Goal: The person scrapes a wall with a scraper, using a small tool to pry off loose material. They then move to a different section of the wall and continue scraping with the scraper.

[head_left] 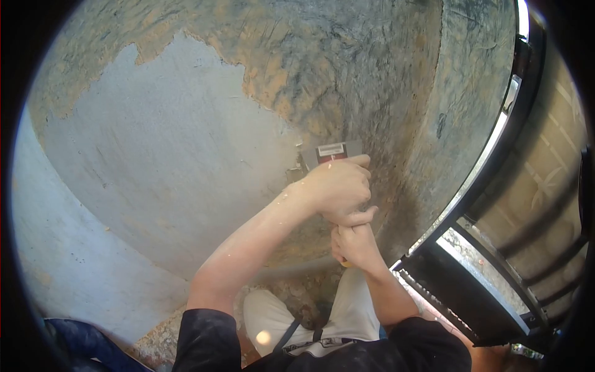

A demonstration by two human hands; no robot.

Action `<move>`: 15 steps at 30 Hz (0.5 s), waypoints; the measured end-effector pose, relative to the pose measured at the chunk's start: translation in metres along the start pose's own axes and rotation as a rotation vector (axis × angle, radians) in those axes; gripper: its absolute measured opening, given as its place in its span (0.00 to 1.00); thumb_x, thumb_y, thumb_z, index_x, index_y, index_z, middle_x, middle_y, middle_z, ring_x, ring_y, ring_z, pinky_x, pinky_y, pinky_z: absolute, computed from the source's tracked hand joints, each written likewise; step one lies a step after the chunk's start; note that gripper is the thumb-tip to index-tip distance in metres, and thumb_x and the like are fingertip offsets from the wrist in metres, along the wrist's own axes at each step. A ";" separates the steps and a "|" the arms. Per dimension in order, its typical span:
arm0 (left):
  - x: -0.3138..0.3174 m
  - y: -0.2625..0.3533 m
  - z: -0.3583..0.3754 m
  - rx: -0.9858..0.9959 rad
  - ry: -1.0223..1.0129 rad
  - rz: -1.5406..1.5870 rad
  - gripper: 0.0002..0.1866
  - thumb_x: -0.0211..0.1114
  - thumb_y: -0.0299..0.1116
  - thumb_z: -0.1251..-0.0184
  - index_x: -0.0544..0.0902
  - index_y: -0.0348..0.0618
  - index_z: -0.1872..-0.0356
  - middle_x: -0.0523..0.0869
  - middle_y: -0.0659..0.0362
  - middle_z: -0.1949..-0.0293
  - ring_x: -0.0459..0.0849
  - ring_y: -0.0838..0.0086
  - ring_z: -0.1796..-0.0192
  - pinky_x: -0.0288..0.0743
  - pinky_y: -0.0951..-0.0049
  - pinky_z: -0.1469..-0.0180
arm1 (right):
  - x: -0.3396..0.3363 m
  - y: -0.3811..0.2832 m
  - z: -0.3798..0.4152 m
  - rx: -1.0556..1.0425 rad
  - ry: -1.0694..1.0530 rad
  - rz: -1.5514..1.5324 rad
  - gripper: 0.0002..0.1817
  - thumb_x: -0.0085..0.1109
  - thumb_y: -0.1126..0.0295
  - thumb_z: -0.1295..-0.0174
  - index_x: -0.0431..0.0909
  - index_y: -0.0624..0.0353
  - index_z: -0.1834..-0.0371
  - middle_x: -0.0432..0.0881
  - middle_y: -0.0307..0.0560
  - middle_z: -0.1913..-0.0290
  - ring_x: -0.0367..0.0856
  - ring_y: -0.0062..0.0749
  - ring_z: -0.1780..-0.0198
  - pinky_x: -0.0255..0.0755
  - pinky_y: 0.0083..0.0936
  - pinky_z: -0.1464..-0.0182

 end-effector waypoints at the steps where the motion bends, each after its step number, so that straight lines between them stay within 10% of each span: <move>1: 0.007 0.000 -0.001 0.008 -0.032 -0.020 0.26 0.54 0.50 0.43 0.82 0.39 0.89 0.78 0.53 0.85 0.75 0.60 0.68 0.71 0.66 0.58 | 0.001 -0.003 0.001 0.009 0.033 0.019 0.10 0.38 0.67 0.29 0.65 0.60 0.65 0.60 0.36 0.87 0.59 0.22 0.90 0.57 0.23 0.88; 15: -0.016 -0.006 -0.011 0.054 0.050 -0.044 0.25 0.54 0.47 0.44 0.79 0.37 0.92 0.77 0.51 0.86 0.74 0.59 0.75 0.69 0.67 0.54 | 0.000 -0.026 -0.007 -0.046 0.084 0.102 0.05 0.40 0.72 0.32 0.66 0.62 0.63 0.63 0.39 0.86 0.62 0.25 0.91 0.56 0.26 0.88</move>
Point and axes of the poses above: each hand's wrist, its own z-axis away from the middle knuckle, its own x-axis out of the palm, y = z × x, the point moved 3 cm from there along -z, towards the middle knuckle
